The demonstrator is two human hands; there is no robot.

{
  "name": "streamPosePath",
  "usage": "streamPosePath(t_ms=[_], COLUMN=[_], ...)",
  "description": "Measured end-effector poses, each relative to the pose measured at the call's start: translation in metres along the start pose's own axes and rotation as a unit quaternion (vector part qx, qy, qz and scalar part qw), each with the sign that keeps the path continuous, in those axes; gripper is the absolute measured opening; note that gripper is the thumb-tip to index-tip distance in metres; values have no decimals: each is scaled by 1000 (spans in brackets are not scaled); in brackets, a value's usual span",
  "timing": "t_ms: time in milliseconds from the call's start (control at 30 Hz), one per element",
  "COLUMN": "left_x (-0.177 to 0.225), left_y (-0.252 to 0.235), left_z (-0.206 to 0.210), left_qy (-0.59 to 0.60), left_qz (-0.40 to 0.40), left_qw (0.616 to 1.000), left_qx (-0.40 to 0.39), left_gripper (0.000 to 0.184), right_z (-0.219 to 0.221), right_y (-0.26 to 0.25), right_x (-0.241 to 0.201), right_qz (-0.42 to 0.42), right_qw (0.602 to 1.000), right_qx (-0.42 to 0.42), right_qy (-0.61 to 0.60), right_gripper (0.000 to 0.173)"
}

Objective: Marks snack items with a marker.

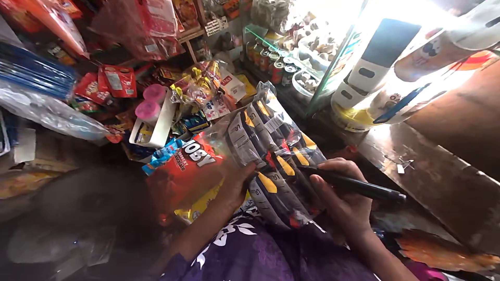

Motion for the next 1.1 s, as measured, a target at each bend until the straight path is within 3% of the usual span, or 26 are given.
streamPosePath(t_ms=[367, 700, 967, 1100], left_x=[0, 0, -1, -1], left_y=[11, 16, 17, 15], left_z=[-8, -8, -9, -10], left_qy=[12, 38, 42, 34], left_qz=[15, 8, 13, 26], left_qw=[1000, 999, 999, 999], left_qx=[8, 6, 9, 13], left_gripper=[23, 21, 23, 28], right_z=[6, 5, 5, 2], right_y=[13, 10, 15, 11], right_x=[-4, -7, -6, -6], right_qz=[-1, -5, -6, 11], right_qw=[994, 999, 996, 998], right_qx=[-96, -5, -78, -68], right_qy=[42, 32, 39, -15], right_gripper=[14, 11, 13, 10])
Point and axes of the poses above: each hand's wrist, its own y-axis away from the middle knuckle, its own z-axis out of the palm, x = y × z, the point moved 4 cm from there along -y, towards the middle knuckle, and after that the axes turned 6 degrees about z, right-handed, at the moved point
